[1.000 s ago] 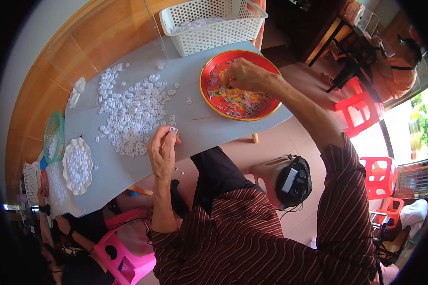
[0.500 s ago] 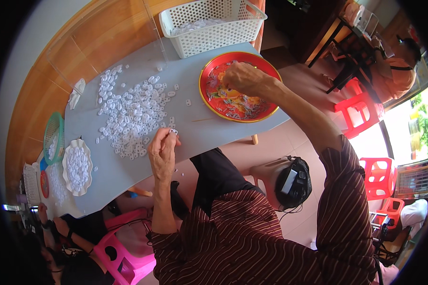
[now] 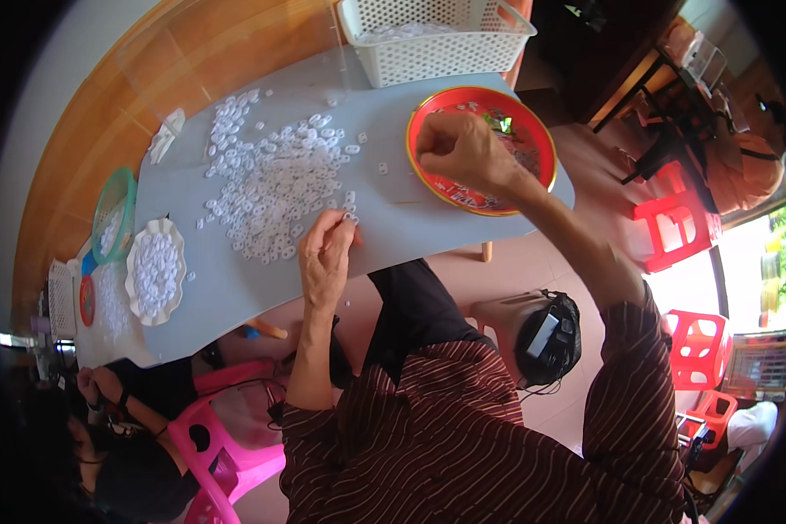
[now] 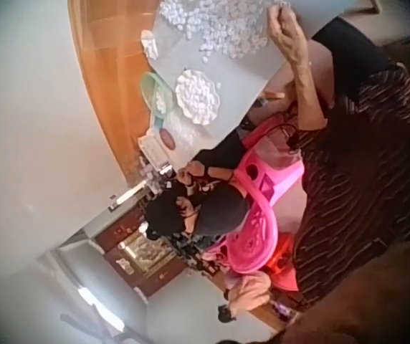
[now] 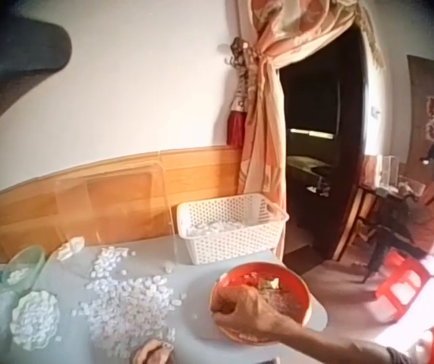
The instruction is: Assembling small white plastic components by inserting small colored pieces manually.
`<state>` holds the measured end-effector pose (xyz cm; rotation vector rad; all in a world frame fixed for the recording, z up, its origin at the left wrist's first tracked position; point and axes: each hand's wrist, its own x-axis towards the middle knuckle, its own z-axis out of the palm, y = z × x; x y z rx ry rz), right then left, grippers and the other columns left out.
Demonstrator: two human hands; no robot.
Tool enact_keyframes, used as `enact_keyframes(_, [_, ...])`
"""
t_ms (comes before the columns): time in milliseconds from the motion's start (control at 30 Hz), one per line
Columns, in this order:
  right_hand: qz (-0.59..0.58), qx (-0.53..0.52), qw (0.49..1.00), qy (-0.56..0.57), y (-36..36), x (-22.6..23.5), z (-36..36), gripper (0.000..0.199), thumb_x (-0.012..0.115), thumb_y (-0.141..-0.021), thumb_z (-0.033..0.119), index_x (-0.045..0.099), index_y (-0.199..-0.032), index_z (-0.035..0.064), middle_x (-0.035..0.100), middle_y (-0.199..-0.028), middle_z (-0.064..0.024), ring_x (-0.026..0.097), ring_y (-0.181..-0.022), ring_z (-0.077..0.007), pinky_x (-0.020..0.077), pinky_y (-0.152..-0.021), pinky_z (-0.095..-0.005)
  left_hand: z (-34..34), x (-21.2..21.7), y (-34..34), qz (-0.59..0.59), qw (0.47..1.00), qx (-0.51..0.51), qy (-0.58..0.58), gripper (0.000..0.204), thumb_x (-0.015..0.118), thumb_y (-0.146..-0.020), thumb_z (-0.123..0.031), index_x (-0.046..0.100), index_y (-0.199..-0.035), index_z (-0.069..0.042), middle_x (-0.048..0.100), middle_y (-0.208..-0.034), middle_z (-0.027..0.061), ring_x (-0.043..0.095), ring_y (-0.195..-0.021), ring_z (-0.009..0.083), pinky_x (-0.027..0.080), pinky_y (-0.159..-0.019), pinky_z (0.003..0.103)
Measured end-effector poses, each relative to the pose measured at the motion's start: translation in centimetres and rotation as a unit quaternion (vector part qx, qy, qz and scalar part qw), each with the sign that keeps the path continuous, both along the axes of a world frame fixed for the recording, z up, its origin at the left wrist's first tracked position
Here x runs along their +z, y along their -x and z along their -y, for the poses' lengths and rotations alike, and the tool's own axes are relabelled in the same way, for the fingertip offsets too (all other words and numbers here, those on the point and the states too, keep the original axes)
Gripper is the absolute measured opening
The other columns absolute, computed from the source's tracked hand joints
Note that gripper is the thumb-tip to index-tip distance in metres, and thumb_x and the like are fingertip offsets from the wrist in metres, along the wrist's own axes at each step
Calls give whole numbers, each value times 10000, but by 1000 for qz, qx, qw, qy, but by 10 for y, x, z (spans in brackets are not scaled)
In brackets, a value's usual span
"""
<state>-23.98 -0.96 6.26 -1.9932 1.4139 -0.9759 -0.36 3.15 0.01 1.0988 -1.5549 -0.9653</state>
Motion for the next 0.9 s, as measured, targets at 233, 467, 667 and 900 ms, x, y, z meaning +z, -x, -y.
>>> enact_keyframes(233, [316,50,922,-217,-58,-40,-25,133,624,-825,46,646,-936,-24,635,-771,-30,594,-676,-86,499,-640,-216,4,-6,4,-113,988,6,-107,163,544,-867,-162,606,-844,-13,548,-693,1,480,-648,67,359,-606,209])
enact_keyframes(467, [382,29,900,-209,-78,-67,-18,110,653,-850,123,652,-869,15,622,-770,-7,548,-672,-64,467,-624,-212,2,-5,4,-89,993,-1,-71,137,541,-876,-134,569,-867,-1,572,-712,30,527,-638,93,413,-614,233])
enact_keyframes(667, [477,78,854,-191,-76,-74,-18,134,641,-854,93,617,-975,38,601,-819,14,529,-737,-56,451,-680,-212,3,-6,8,-90,993,-2,-75,124,537,-882,-121,566,-873,-1,563,-713,23,530,-642,85,418,-615,227])
enact_keyframes(900, [469,39,861,-194,-81,-69,-22,169,631,-860,85,590,-1018,45,585,-832,22,528,-758,-57,450,-705,-218,1,-3,10,-77,996,3,-50,119,529,-888,-100,549,-873,16,537,-709,16,510,-650,81,412,-602,222])
